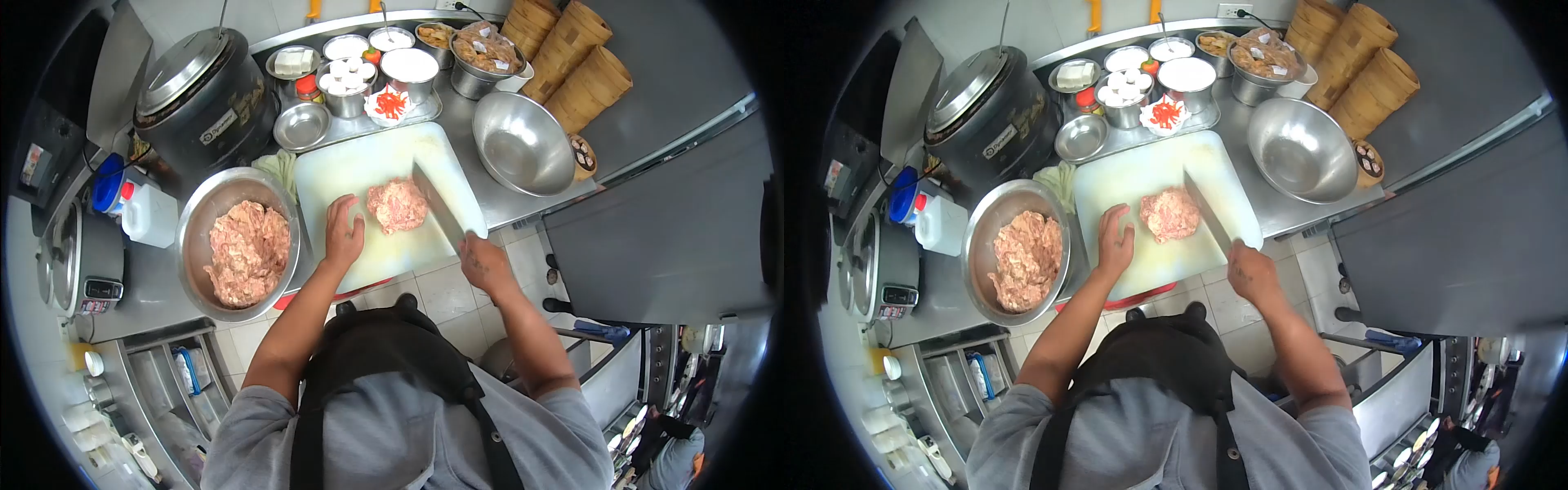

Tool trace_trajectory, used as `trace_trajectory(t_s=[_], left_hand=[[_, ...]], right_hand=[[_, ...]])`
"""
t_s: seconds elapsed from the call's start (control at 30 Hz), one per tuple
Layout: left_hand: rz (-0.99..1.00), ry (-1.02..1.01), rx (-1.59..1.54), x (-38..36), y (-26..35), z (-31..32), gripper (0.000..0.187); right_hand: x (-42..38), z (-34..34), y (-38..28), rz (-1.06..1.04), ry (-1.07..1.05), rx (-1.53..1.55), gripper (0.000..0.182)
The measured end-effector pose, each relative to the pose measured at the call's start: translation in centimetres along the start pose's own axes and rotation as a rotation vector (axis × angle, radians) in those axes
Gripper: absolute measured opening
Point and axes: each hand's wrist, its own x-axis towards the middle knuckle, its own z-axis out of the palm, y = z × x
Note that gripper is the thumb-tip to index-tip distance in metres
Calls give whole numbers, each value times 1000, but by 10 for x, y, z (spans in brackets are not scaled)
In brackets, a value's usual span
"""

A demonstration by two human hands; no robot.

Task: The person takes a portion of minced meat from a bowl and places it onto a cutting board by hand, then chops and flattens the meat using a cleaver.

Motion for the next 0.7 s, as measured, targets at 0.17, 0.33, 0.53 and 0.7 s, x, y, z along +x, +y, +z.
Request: trace_trajectory(t_s=[0.17,0.33,0.53,0.7], left_hand=[[-7,42,-11,-8,-7,2,34],[-38,12,9,-7,-5,0,33],[-56,17,4,-7,-2,0,31],[-60,24,11,-8,-12,1,30]], right_hand=[[-14,-21,-16,7,200,77,21],[4,18,2,57,85,50,28],[-9,-15,-20,46,282,168,28],[-1,5,8,-46,38,-27,28]])
